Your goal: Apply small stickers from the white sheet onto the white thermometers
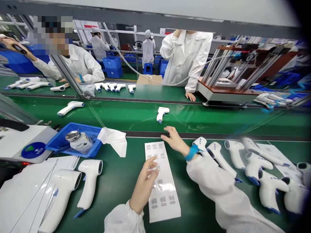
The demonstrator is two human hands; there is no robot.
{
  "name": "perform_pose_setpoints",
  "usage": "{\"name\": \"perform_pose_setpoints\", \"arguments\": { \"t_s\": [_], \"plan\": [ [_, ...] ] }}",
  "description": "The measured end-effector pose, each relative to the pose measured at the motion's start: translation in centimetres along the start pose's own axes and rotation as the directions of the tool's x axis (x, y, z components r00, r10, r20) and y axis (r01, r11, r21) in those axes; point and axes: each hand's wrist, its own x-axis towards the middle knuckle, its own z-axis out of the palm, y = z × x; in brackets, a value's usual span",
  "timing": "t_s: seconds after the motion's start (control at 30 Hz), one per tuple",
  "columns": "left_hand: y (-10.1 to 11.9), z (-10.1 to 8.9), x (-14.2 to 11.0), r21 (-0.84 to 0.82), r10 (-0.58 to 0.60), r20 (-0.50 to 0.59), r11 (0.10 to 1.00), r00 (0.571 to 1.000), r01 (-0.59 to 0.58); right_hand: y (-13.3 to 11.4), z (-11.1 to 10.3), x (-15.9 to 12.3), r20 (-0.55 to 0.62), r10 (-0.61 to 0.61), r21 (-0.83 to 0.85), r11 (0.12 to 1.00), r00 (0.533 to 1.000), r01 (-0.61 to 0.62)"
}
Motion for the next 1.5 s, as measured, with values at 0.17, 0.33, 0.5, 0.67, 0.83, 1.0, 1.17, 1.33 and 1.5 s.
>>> {"name": "perform_pose_setpoints", "arguments": {
  "t_s": [0.17, 0.33, 0.5, 0.67, 0.83, 1.0, 1.17, 1.33, 1.5],
  "plan": [
    [-0.5, -0.4, 0.1, -0.082, 0.004, -0.004, 0.997, 1.0, -0.004, 4.4, -4.8, -11.3, -0.052, -0.09, -0.421, 0.905, 0.995, 0.059],
    [-1.5, 0.7, 0.7, -0.072, 0.0, 0.057, 0.997, 0.998, 0.004, 9.2, -9.1, -18.6, -0.123, 0.129, -0.776, 0.605, 0.984, -0.176],
    [-2.8, 2.8, -0.1, -0.066, -0.01, 0.119, 0.998, 0.993, 0.018, 6.2, -6.5, -18.8, -0.03, 0.193, -0.615, 0.77, 0.981, -0.17],
    [-2.7, 4.2, -0.8, -0.329, 0.054, 0.015, 0.943, 0.998, -0.046, -1.4, 0.3, -17.7, 0.2, 0.075, -0.033, 0.997, 0.977, -0.069],
    [-1.5, 2.5, 0.0, -0.351, 0.04, -0.22, 0.929, 0.975, -0.117, -3.8, 4.7, -19.8, 0.497, 0.133, 0.315, 0.893, 0.857, -0.322],
    [-2.4, 1.9, 1.1, -0.33, 0.063, -0.132, 0.938, 0.989, -0.103, -2.6, 2.7, -21.0, 0.718, 0.213, 0.367, 0.694, 0.663, -0.62],
    [-2.8, 2.2, 1.1, -0.307, 0.053, -0.081, 0.949, 0.995, -0.076, -0.6, 0.2, -15.5, 0.508, 0.177, 0.117, 0.955, 0.843, -0.271],
    [-2.4, 2.3, 1.0, -0.278, 0.019, -0.101, 0.959, 0.995, -0.047, 3.6, 0.9, -8.1, 0.018, -0.085, -0.105, 0.991, 0.996, 0.087],
    [-2.0, 2.6, 1.0, -0.271, -0.039, -0.083, 0.963, 0.996, 0.015, 5.7, 1.7, -5.8, 0.036, -0.103, -0.03, 0.994, 0.994, 0.104]
  ]
}}
